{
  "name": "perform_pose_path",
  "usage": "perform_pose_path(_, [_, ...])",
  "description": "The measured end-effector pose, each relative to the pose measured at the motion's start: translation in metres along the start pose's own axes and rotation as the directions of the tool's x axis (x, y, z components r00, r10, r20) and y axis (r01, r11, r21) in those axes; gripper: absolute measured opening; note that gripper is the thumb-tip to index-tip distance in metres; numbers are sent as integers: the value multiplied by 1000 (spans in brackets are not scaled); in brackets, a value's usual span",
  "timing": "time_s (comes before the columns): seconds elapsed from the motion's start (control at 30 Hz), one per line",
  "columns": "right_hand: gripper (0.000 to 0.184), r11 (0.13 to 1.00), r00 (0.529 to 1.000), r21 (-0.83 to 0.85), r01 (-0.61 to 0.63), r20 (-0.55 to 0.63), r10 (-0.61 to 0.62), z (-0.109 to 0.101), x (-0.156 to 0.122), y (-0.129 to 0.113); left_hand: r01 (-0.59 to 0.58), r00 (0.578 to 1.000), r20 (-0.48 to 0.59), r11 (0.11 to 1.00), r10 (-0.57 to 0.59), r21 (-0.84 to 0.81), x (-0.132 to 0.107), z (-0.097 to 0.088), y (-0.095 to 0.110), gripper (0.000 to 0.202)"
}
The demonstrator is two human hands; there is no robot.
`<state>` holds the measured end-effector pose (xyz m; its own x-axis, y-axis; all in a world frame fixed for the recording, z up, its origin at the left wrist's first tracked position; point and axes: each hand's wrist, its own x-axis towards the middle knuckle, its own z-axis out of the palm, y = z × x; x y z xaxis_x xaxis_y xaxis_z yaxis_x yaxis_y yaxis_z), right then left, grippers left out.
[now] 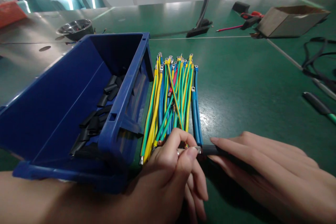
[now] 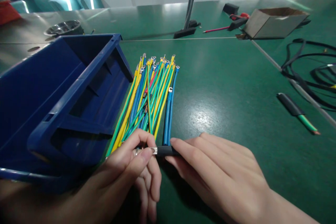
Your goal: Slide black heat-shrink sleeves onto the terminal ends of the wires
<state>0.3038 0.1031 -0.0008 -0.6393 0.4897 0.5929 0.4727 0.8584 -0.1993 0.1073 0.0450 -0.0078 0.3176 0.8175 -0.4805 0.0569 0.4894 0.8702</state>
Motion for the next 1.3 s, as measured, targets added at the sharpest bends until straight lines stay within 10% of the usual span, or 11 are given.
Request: perform_pose_path(1.3, [20, 998, 999, -50, -42, -13, 42, 0, -5, 1, 77, 996, -34, 980, -84, -184, -16, -1, 16, 37])
